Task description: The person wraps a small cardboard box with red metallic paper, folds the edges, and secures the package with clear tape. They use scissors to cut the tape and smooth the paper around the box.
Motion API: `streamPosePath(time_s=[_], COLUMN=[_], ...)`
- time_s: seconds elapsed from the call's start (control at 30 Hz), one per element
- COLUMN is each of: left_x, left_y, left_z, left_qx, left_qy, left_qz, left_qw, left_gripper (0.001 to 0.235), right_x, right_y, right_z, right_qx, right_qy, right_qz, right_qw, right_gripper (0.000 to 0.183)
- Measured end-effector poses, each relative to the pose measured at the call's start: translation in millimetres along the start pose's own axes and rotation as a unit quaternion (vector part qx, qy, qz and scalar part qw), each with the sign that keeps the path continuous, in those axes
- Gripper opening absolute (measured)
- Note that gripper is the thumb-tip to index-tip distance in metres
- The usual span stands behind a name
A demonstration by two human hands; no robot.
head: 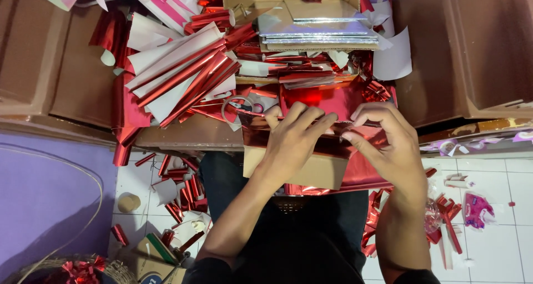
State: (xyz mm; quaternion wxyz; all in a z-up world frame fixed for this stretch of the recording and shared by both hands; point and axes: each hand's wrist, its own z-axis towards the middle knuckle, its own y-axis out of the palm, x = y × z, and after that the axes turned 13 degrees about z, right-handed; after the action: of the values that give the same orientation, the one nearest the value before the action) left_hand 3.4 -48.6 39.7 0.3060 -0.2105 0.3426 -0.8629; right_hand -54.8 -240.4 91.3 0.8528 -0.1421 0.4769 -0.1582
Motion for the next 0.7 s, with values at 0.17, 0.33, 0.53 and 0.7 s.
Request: streamPosePath(time_s=[0.17, 0.33, 0.53, 0.7], left_x=[0.7, 5.4, 6.6, 12.4], left_y=[0.4, -10.1, 1.3, 29.3], left_z=[-2.1, 4.0, -2.6, -23.2], left_qx=[-0.009, 0.0, 0.038, 0.041], left_qy=[0.002, -0.002, -0.022, -0.021], left_qz=[-0.006, -0.016, -0.018, -0.043], left_qw=[1.0, 1.0, 0.999, 0.998], left_gripper=[0.022, 0.016, 0.011, 0.012], right_x=[3.8, 8.3, 3.9, 5.2], right_y=[1.8, 3.7, -0.1, -10.3], right_z=[-0.6, -2.2, -1.3, -2.4], right_qx=[-0.002, 0.009, 0.001, -0.03], right_qy=[0.003, -0.002, -0.001, 0.012], right_qz=[-0.016, -0.044, -0.018, 0.021], right_qw=[1.0, 0.999, 1.0, 0.999], right_gripper=[0.025, 0.025, 0.022, 0.003])
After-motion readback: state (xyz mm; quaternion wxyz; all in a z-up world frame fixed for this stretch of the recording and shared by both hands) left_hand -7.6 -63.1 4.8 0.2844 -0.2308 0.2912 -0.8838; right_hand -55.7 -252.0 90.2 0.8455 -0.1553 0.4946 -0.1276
